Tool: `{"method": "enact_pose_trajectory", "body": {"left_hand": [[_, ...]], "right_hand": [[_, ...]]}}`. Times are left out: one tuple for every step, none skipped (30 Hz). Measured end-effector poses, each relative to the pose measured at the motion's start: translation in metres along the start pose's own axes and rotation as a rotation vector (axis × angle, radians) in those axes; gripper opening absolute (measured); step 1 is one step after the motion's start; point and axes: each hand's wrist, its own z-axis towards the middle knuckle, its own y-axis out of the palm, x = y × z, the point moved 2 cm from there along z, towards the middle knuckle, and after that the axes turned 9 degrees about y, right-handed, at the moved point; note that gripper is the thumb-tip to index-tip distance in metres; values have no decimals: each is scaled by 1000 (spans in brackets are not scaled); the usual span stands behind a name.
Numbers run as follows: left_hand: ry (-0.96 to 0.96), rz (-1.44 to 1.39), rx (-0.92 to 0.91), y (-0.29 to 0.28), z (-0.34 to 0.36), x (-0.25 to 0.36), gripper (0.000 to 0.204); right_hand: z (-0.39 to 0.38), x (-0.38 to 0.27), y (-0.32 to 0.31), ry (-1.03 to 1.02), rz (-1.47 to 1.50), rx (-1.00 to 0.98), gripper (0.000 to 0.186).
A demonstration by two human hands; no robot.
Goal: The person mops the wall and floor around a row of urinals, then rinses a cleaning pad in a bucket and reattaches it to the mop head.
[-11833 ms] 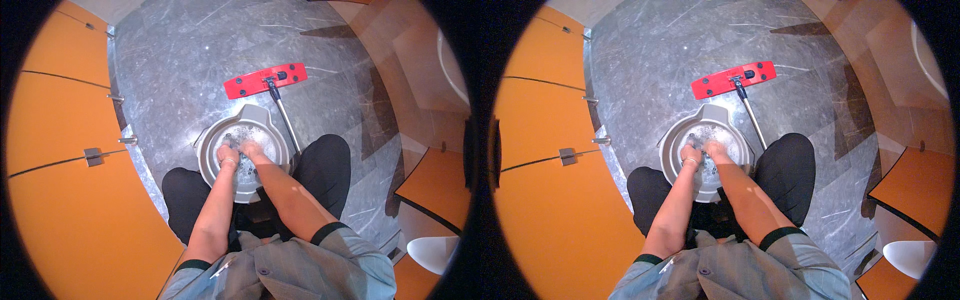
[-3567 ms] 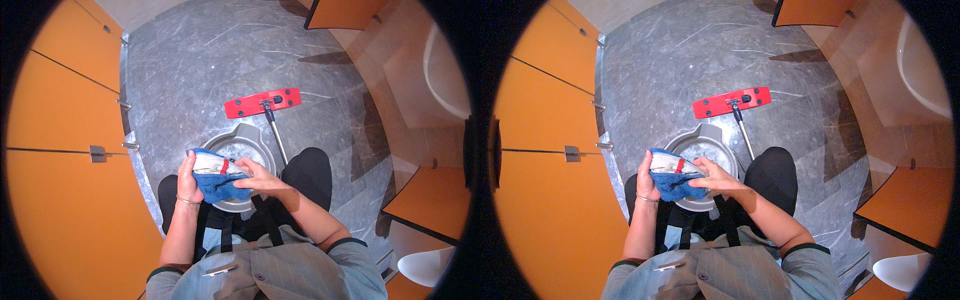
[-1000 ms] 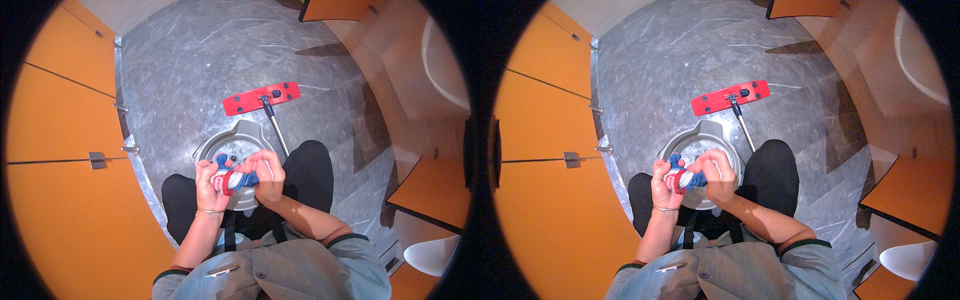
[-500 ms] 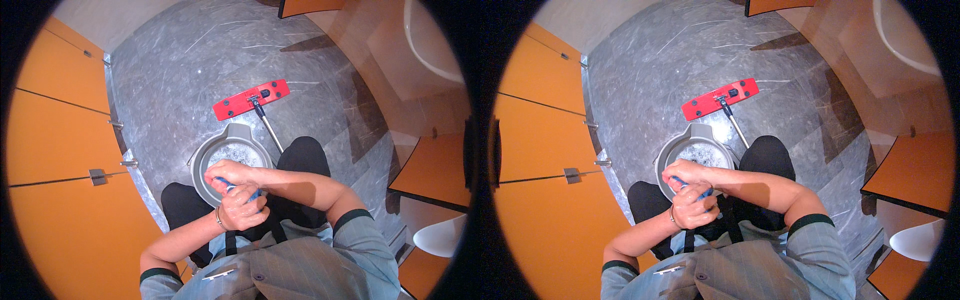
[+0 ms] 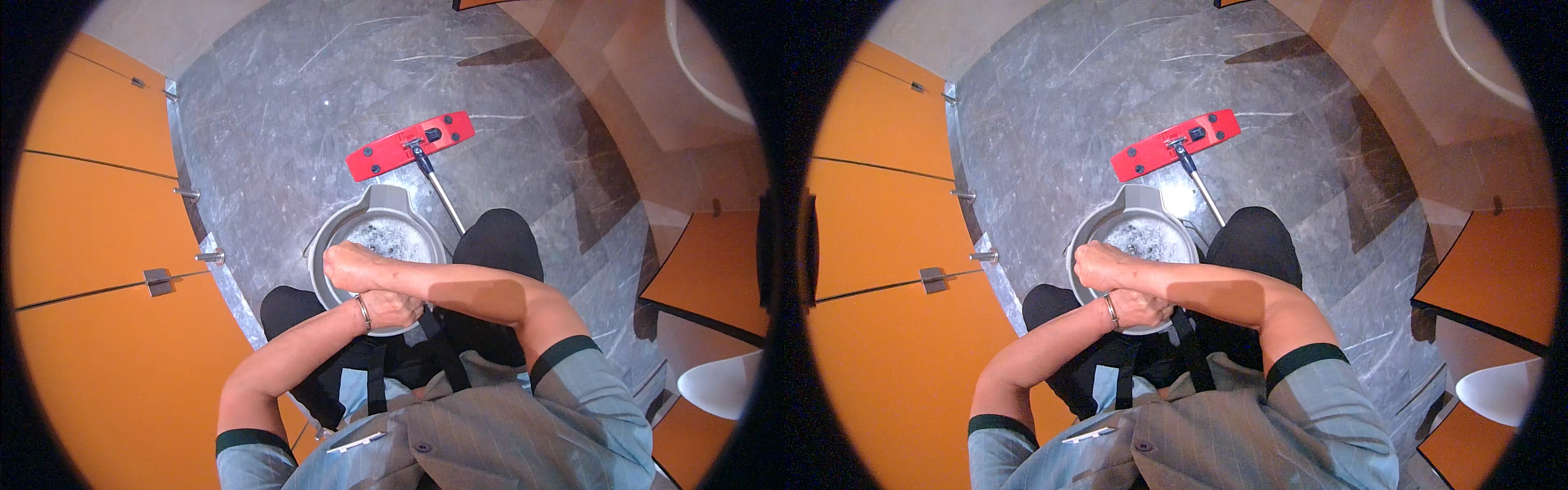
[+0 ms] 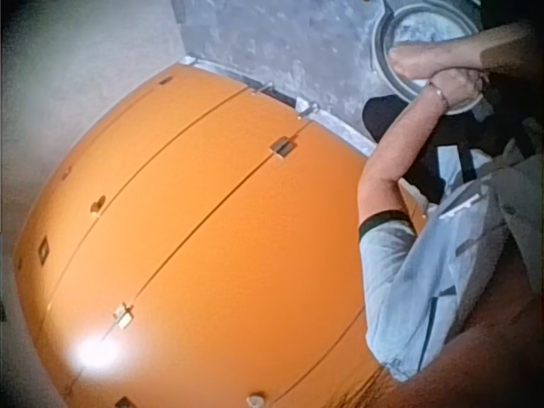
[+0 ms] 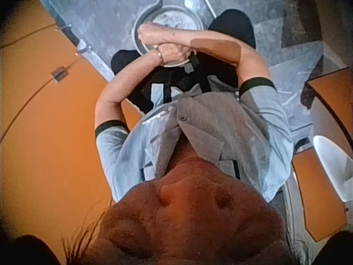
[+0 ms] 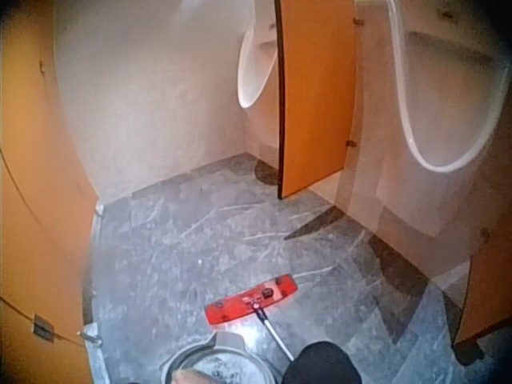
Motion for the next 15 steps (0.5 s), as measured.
{"method": "enact_pose_trajectory", "body": {"left_hand": [[54, 18, -62, 10, -2, 1, 12], [39, 56, -70, 16, -3, 1, 13], [23, 94, -79, 21, -3, 3, 15], [-184, -252, -127, 34, -8, 5, 20], [-419, -565, -112, 36, -9, 2, 25], [-538, -774, -166, 38, -11, 1, 29], [-656, -982, -220, 39, -14, -1, 33], [-773, -1191, -274, 34, -14, -4, 36], [-764, -1222, -330, 33, -13, -6, 37], [-755, -1253, -386, 31, -13, -6, 37], [-725, -1198, -360, 32, -13, -7, 36], [-697, -1139, -335, 32, -14, -7, 36], [-645, -999, -236, 37, -16, -1, 34], [-584, -859, -141, 27, -12, -5, 33], [-431, -663, -222, 18, -9, -7, 32]], "right_hand": [[-1, -2, 0, 21, -34, -6, 18], [-1, -1, 2, -19, -69, -26, 19], [-2, 0, 5, -60, -104, -46, 20], [-3, 0, 8, -101, -140, -66, 22], [-3, 2, 11, -97, -146, -68, 22], [-3, 2, 14, -93, -153, -70, 22], [-3, 3, 17, -89, -160, -72, 23], [-2, 3, 16, -74, -164, -55, 21], [-1, 2, 16, -60, -168, -38, 20], [-1, 2, 15, -46, -172, -22, 20], [0, 2, 15, -33, -138, 20, 21], [0, 3, 14, -22, -103, 62, 22], [1, 4, 13, -11, -69, 102, 23], [1, 3, 7, -49, 20, 171, 23], [0, 3, 0, -89, 109, 239, 23]]}}
